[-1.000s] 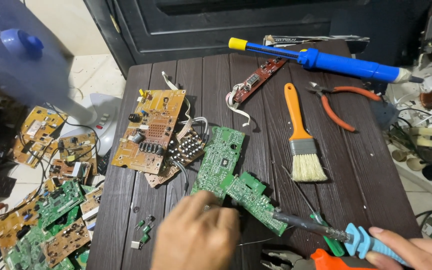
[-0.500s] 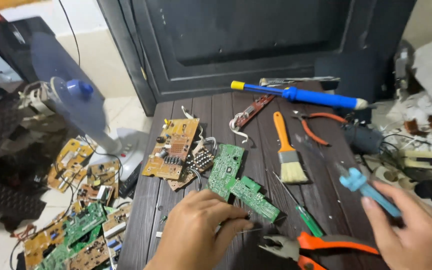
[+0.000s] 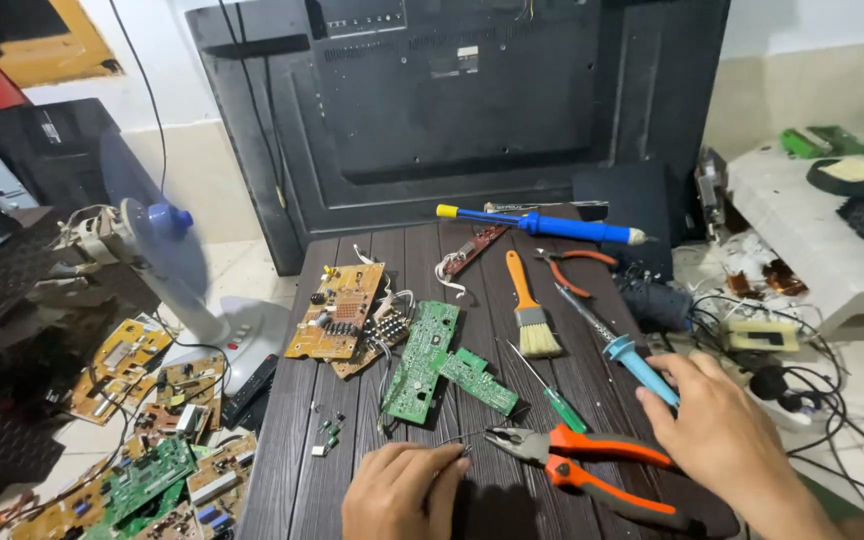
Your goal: The person solders a wire to a small green circuit board using a soldering iron. They then use pliers to strip the ends of a wire and prepare a small green component for soldering. The workspace contains various circuit boards and tools.
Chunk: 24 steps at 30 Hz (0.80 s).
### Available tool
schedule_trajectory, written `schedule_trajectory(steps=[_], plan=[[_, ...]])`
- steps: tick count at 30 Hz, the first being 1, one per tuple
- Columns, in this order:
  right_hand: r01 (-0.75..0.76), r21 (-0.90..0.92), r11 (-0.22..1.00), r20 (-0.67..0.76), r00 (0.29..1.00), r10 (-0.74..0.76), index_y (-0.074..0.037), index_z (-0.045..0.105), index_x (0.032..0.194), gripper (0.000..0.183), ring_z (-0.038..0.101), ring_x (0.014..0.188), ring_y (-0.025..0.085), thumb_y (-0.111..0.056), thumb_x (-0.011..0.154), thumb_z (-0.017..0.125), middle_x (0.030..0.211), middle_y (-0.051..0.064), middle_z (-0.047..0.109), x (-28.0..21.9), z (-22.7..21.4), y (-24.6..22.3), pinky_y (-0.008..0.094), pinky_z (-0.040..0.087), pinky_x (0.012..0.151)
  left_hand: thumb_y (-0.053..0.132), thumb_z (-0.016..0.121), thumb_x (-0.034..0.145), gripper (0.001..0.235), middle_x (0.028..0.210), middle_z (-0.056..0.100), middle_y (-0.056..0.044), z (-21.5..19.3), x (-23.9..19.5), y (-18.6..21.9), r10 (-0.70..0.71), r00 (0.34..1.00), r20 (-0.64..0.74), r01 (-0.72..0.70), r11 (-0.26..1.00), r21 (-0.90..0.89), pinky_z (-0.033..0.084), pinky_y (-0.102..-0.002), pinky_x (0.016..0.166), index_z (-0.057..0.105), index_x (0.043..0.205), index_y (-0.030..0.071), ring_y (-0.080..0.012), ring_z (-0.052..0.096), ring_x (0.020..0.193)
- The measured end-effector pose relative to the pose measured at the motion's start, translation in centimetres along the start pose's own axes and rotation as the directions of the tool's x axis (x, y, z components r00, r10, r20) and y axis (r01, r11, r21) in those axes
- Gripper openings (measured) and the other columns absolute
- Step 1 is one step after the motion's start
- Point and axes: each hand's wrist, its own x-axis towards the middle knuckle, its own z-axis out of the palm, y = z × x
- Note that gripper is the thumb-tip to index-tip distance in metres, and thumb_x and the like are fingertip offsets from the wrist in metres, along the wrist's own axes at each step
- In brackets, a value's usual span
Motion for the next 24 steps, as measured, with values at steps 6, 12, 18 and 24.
schedule_trajectory(steps=[6,12,18,24], plan=[[-0.068,0.074,0.995,0.081,0.995,0.062,-0.031,0.062,0.14,0.053,0.069,0.119,0.011,-0.049,0.091,0.067,0.125,-0.004,0.07,-0.9,-2.2,-1.4,0.035,0.057,0.099,0.032,0.081,0.084,0.012,0.078,0.078,0.005,1.5,-2.1,-1.2,-0.073,0.996,0.057,0.07,0.997,0.044,0.054,-0.031,0.072,0.081,0.088,0.021,-0.0159,0.07,0.074],[-0.109,0.09,0.99,0.108,0.989,0.099,-0.037,0.06,0.141,0.055,0.072,0.112,0.015,-0.053,0.089,0.065,0.13,-0.006,0.07,-1.8,-3.3,-1.8,0.037,0.056,0.095,0.026,0.078,0.087,0.007,0.078,0.075,0.007,1.9,-2.4,-1.6,-0.002,1.0,-0.01,0.002,1.0,0.025,0.051,-0.031,0.077,0.079,0.09,0.02,-0.0143,0.068,0.072],[-0.1,0.125,0.987,0.078,0.993,0.091,-0.033,0.061,0.141,0.055,0.072,0.112,0.017,-0.049,0.088,0.069,0.13,-0.003,0.07,-2.7,-3.2,-1.5,0.039,0.058,0.093,0.025,0.078,0.087,0.01,0.08,0.078,0.005,1.5,-2.6,-1.3,-0.079,0.995,0.059,0.078,0.997,0.015,0.052,-0.033,0.077,0.08,0.094,0.019,-0.0157,0.07,0.078],[-0.021,0.195,0.981,0.031,0.999,0.016,-0.028,0.072,0.127,0.037,0.072,0.102,0.021,-0.038,0.093,0.066,0.119,-0.004,0.076,-2.2,-1.9,1.0,0.038,0.056,0.084,0.028,0.081,0.084,0.011,0.078,0.078,0.006,1.7,-2.8,-1.4,-0.103,0.992,0.072,0.1,0.994,0.04,0.052,-0.034,0.078,0.08,0.092,0.02,-0.0153,0.069,0.077]])
